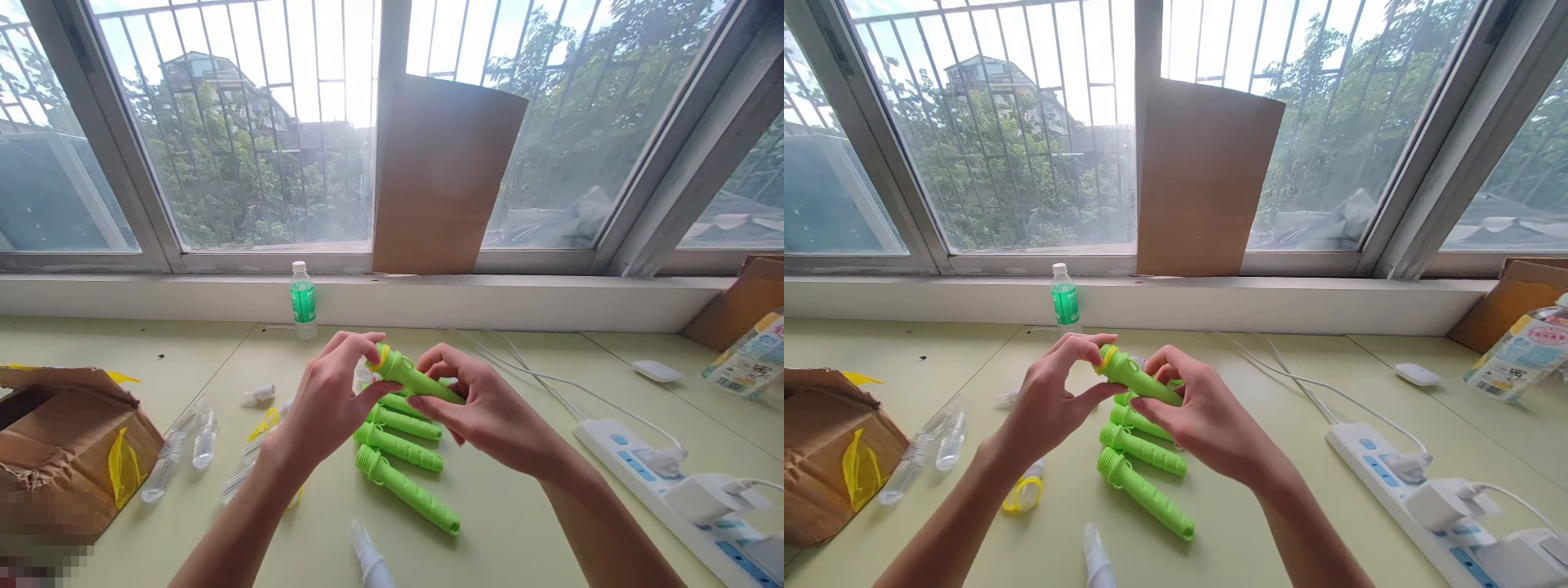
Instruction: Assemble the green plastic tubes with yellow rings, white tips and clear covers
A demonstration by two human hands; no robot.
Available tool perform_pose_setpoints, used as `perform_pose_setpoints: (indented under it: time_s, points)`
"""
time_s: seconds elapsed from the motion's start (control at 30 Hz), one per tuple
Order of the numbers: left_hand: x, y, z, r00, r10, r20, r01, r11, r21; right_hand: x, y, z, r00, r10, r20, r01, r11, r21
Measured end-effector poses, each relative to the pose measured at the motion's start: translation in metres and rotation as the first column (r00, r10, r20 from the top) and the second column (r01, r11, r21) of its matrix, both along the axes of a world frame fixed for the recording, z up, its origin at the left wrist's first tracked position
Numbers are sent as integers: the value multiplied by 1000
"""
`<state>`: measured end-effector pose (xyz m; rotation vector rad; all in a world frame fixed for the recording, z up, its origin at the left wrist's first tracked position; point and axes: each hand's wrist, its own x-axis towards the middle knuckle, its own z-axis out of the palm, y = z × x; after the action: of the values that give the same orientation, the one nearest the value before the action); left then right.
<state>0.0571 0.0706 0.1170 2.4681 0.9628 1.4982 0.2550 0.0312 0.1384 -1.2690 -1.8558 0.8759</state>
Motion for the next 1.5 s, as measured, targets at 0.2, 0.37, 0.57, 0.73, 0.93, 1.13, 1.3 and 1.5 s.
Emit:
perform_pose_setpoints:
  time_s: [0.2, 0.37, 0.57, 0.73, 0.93, 1.13, 1.3, 1.5]
  points:
    - [1, -1, 0, 999, 35, 13, -35, 999, 13, 2, 1, 3, 999, 51, -11, -52, 997, -60]
    - [1, 0, 1, 1000, -1, -22, 0, 1000, -28, 5, 2, 2, 998, 40, 44, -40, 999, 0]
    - [0, 0, 1, 1000, -8, -20, 7, 999, -44, 4, 2, 2, 999, 38, 23, -36, 997, -66]
    - [1, -2, 0, 1000, -11, -22, 10, 999, -33, 5, 1, 3, 1000, 31, -3, -31, 996, -86]
    - [3, -3, 0, 1000, -12, -21, 12, 1000, 2, 4, 0, 3, 998, 37, -60, -39, 999, -36]
    - [3, -3, 2, 1000, 2, -1, -2, 1000, 27, 7, -1, 5, 994, 36, -103, -50, 990, -129]
    - [0, -4, 4, 999, -13, -33, 14, 1000, 22, 7, 1, 5, 989, 83, -120, -99, 986, -132]
    - [1, 0, -2, 999, 5, -37, -4, 1000, 15, 3, 4, -1, 999, 22, -35, -24, 999, -49]
